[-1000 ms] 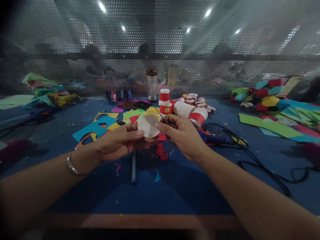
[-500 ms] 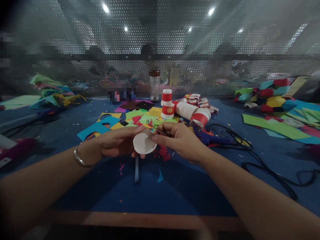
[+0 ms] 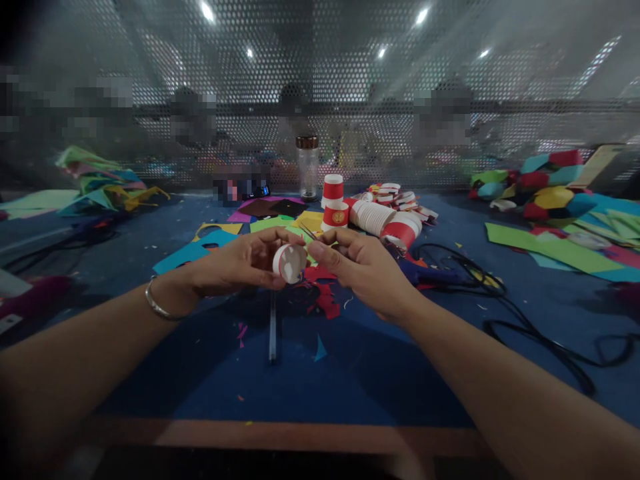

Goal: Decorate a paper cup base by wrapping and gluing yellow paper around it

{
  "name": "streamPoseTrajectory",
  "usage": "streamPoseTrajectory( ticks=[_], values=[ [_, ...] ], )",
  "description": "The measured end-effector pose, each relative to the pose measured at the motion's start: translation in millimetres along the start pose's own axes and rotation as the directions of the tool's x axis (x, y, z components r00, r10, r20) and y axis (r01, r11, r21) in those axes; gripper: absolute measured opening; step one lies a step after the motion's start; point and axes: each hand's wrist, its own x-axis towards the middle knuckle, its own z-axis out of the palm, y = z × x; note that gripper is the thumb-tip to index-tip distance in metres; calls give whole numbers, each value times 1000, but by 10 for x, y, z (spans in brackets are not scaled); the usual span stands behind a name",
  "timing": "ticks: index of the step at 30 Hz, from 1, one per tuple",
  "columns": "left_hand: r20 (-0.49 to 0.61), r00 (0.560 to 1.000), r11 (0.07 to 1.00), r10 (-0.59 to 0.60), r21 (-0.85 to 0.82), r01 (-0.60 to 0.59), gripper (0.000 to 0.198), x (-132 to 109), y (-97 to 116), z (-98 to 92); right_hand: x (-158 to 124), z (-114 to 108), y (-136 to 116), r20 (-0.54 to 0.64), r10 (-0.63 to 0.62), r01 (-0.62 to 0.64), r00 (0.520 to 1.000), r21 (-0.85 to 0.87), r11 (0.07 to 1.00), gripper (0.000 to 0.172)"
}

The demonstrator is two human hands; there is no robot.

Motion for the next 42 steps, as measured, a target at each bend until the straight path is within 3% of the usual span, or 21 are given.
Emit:
streamPoseTrajectory(
  ticks=[6,11,19,37,42],
  values=[
    [-94,958,937,271,252,-240,55,52,-123,-34,-3,-41,82,21,-91,94,996,-171,981,44],
    [-118,909,866,399,374,-332,58,82,-171,-79,-41,-32,121,43,-109,117,993,-334,935,34],
    [-102,875,797,473,474,-375,56,88,-226,-84,-45,-7,130,101,-112,149,989,-535,832,31],
    [-15,831,696,556,556,-455,53,76,-246,-42,-32,6,117,137,-113,171,984,-557,813,22],
    [-38,846,711,531,563,-421,53,69,-248,-45,-35,-1,114,143,-110,172,984,-559,811,24]
  ],
)
